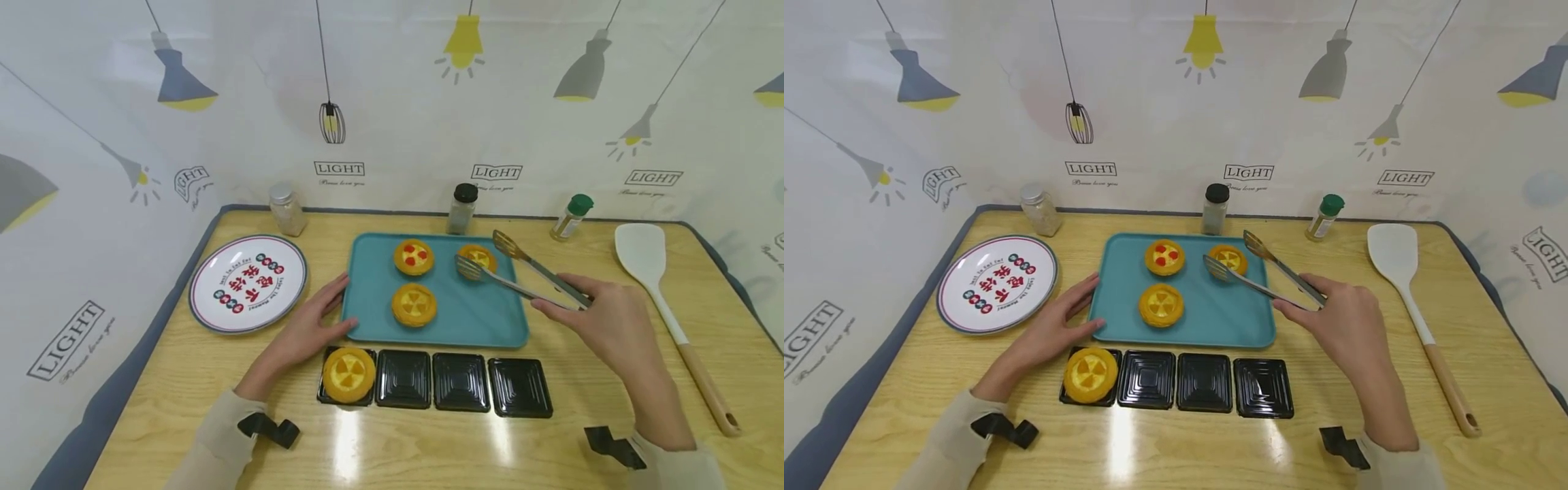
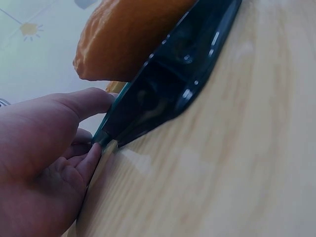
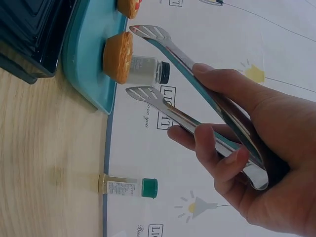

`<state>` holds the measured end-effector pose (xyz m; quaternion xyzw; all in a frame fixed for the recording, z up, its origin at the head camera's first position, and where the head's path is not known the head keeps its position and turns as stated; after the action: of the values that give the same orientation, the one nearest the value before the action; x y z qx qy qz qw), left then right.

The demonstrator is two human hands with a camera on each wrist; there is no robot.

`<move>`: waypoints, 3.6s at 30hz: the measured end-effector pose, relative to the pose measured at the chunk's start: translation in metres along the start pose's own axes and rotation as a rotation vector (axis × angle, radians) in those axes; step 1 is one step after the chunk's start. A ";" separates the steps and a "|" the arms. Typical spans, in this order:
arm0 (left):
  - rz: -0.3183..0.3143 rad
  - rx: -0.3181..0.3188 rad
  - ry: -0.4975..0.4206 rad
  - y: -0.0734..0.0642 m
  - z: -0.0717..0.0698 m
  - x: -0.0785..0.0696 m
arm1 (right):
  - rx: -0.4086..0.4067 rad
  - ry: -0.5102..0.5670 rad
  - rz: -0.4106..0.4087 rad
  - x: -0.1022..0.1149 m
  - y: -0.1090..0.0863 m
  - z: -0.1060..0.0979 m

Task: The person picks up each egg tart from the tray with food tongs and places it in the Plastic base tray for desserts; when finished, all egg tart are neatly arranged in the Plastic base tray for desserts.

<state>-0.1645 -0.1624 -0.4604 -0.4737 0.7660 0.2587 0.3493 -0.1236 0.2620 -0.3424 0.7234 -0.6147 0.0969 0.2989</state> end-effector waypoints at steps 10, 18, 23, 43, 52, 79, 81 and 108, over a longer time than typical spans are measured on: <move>0.001 0.001 -0.003 -0.001 -0.001 0.000 | 0.065 -0.022 0.035 -0.002 0.000 0.004; 0.005 0.001 0.006 -0.001 -0.001 0.000 | 0.080 -0.027 0.030 -0.002 0.001 0.008; 0.005 0.000 0.012 0.000 0.000 0.001 | 0.075 -0.019 0.024 -0.002 0.002 0.008; -0.011 0.000 -0.006 -0.004 0.000 0.001 | 0.046 0.032 0.012 -0.003 0.000 0.009; -0.001 0.001 0.008 0.001 -0.004 -0.001 | 0.112 0.305 -0.186 0.026 -0.013 -0.025; -0.002 0.009 0.004 0.001 -0.002 0.001 | 0.568 0.341 -0.386 0.063 -0.031 -0.001; -0.004 0.010 0.005 0.001 -0.002 0.001 | 0.573 0.344 -0.383 0.063 -0.031 0.000; -0.006 0.009 -0.004 -0.001 -0.003 0.002 | 0.470 0.325 -0.301 0.059 -0.028 -0.008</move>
<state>-0.1648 -0.1662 -0.4605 -0.4737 0.7650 0.2553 0.3538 -0.0814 0.2190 -0.3145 0.8306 -0.4057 0.3052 0.2291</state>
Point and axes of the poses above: each hand's wrist, its own y-axis towards the middle knuckle, its own z-axis out of the palm, x = y × z, the point moved 2 cm from there along y, towards the middle knuckle, and after that the axes turned 8 degrees about y, right-handed, at the moved point
